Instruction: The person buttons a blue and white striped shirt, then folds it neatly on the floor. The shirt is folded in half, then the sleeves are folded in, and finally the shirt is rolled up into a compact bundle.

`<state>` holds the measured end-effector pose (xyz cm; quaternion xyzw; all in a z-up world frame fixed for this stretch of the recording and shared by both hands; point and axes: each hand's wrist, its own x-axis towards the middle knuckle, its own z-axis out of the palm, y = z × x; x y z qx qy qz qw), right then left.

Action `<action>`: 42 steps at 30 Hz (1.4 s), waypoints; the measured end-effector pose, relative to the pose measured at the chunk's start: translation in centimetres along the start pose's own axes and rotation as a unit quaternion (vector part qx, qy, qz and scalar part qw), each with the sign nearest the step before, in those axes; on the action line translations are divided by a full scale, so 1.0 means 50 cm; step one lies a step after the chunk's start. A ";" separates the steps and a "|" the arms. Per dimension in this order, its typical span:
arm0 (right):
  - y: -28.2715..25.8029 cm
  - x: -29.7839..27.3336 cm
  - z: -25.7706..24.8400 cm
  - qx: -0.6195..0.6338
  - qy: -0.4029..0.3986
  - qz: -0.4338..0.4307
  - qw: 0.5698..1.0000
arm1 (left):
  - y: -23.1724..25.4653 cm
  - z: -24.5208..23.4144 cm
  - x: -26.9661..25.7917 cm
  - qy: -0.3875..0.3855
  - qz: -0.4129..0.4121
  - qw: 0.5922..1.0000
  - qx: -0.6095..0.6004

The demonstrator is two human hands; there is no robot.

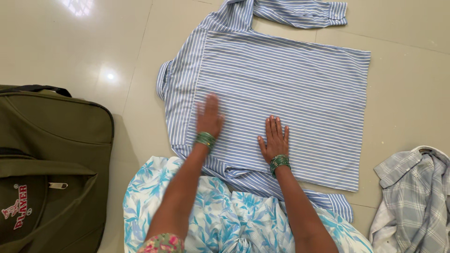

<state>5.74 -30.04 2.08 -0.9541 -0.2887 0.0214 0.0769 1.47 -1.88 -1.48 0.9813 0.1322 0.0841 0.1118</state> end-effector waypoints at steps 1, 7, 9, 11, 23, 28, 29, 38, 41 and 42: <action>0.001 -0.001 0.001 -0.004 -0.001 0.002 1.000 | 0.059 0.007 -0.012 -0.050 0.018 0.999 -0.001; 0.005 0.000 0.008 -0.013 -0.008 0.006 1.000 | 0.150 -0.028 -0.073 -0.152 0.035 0.988 -0.006; 0.006 -0.005 0.012 -0.017 -0.009 0.006 1.000 | 0.148 -0.031 -0.070 -0.146 0.038 0.989 0.001; 0.011 -0.003 0.019 -0.019 -0.016 0.012 1.000 | 0.151 -0.030 -0.070 -0.160 0.031 0.987 0.009; -0.158 0.049 0.074 0.041 -0.042 -0.035 0.998 | 0.154 -0.039 -0.066 -0.201 0.038 0.976 0.068; -0.016 0.031 0.054 -0.029 -0.052 -0.058 0.997 | 0.149 -0.029 -0.069 -0.145 0.033 0.989 0.013; 0.026 0.019 0.046 -0.033 -0.055 -0.068 0.996 | 0.149 -0.028 -0.072 -0.152 0.027 0.988 -0.002; 0.355 -0.128 -0.039 -0.059 -0.084 -0.127 0.987 | 0.151 -0.038 -0.074 -0.136 0.035 0.990 -0.001; 0.435 -0.180 -0.052 -0.024 -0.001 -0.068 0.997 | 0.153 -0.040 -0.078 -0.127 0.033 0.991 -0.007; 0.459 -0.194 -0.052 -0.017 -0.003 -0.035 0.999 | 0.153 -0.040 -0.080 -0.133 0.032 0.991 -0.003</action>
